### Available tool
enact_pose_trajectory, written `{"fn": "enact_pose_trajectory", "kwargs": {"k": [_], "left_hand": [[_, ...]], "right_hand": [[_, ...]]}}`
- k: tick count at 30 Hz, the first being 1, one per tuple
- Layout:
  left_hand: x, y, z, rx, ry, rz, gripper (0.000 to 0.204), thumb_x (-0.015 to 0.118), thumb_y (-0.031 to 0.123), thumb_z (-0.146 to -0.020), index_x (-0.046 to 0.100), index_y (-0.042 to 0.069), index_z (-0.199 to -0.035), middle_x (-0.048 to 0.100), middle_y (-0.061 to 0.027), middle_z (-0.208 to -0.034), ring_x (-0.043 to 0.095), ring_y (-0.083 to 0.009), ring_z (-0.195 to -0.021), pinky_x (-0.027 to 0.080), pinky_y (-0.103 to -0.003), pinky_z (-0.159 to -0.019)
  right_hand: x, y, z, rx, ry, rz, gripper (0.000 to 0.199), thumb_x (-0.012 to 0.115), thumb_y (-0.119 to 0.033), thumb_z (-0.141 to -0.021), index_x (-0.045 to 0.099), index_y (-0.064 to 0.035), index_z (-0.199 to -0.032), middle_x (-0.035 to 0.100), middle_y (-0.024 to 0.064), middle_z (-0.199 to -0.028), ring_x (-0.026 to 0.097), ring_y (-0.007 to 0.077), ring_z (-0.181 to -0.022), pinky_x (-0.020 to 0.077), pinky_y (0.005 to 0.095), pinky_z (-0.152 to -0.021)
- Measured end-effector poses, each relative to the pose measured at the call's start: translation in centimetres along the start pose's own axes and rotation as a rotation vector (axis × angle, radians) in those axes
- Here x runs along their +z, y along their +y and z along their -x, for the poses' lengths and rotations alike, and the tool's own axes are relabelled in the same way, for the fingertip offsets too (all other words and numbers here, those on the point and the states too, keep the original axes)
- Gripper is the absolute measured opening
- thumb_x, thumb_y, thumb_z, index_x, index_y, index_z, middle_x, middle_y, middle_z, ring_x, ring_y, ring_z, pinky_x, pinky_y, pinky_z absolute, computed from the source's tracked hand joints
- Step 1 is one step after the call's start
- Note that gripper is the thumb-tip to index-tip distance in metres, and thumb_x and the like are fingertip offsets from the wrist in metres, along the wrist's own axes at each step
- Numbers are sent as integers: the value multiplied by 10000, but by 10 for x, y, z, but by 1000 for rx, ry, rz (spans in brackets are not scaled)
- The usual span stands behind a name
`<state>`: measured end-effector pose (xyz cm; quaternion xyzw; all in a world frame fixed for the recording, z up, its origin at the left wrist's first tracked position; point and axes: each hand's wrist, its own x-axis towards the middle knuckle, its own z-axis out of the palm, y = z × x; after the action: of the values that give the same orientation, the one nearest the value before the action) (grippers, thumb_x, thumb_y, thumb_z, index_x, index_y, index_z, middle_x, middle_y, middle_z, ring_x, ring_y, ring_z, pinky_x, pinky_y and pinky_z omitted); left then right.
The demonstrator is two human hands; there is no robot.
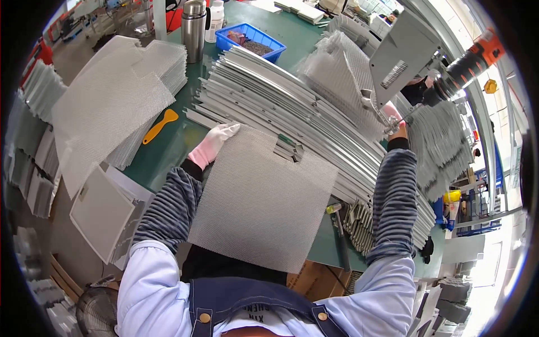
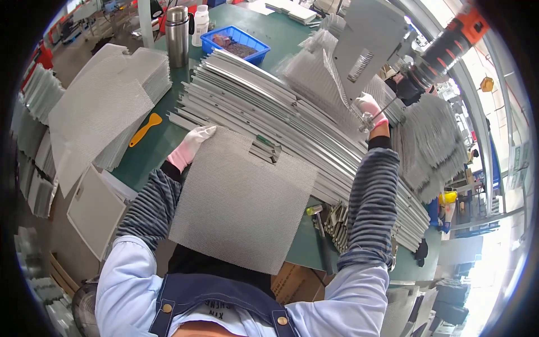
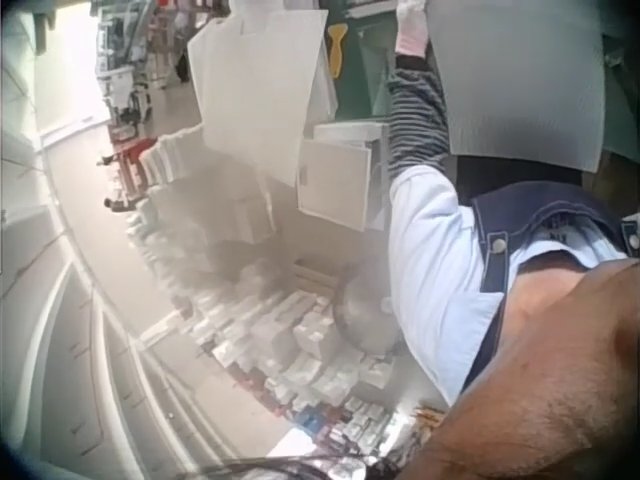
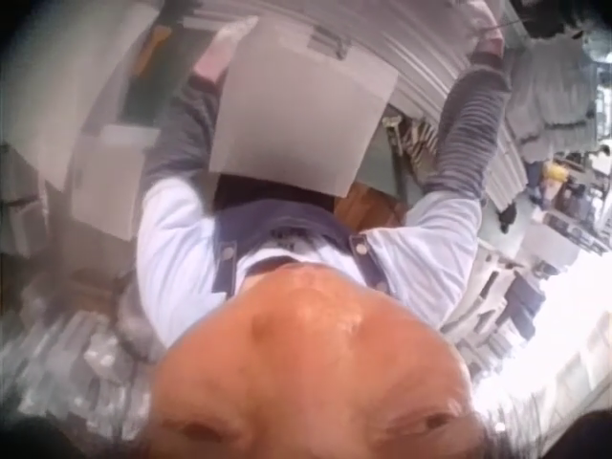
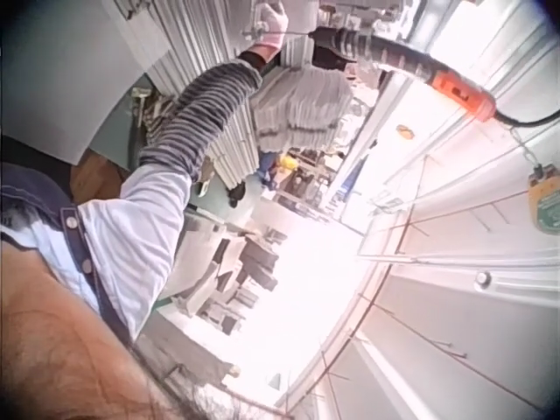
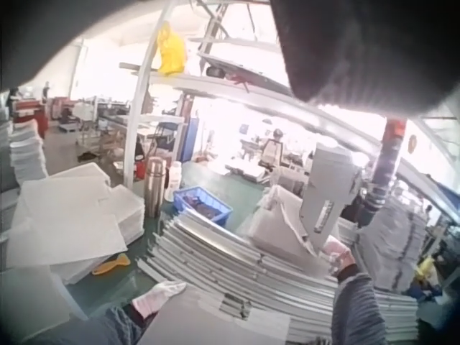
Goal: Assembling metal mesh filters into frames, securing components with clips and a power drill.
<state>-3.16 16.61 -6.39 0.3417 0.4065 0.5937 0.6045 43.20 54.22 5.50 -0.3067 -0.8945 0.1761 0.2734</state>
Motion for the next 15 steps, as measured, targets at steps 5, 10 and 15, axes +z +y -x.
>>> {"fn": "enact_pose_trajectory", "kwargs": {"k": [5, 10, 15], "left_hand": [[5, -5, -16, -36, 21, 44, 313, 620, 245, -922, 638, -18, -1092, 664, -36, -979, 611, -103, -891, 480, -229, -805], [-3, 18, 7, -51, -64, 121, 320, 599, 112, -900, 594, -24, -1190, 671, -61, -1039, 631, -119, -939, 492, -244, -859], [3, 12, -7, -11, -193, 213, 339, 563, 66, -906, 573, -19, -1234, 669, -78, -1078, 641, -130, -959, 496, -243, -881]], "right_hand": [[27, 11, 25, -160, 184, 676, 359, 571, -58, -889, 538, 14, -1239, 624, 165, -1131, 592, 220, -1038, 466, 327, -890], [-7, -43, 124, -111, 364, 495, 371, 576, -54, -889, 533, 27, -1248, 633, 155, -1130, 606, 220, -1018, 476, 326, -888], [-23, -145, 105, -47, 561, 394, 383, 580, -49, -888, 527, 40, -1257, 642, 145, -1129, 619, 220, -998, 487, 324, -886]]}}
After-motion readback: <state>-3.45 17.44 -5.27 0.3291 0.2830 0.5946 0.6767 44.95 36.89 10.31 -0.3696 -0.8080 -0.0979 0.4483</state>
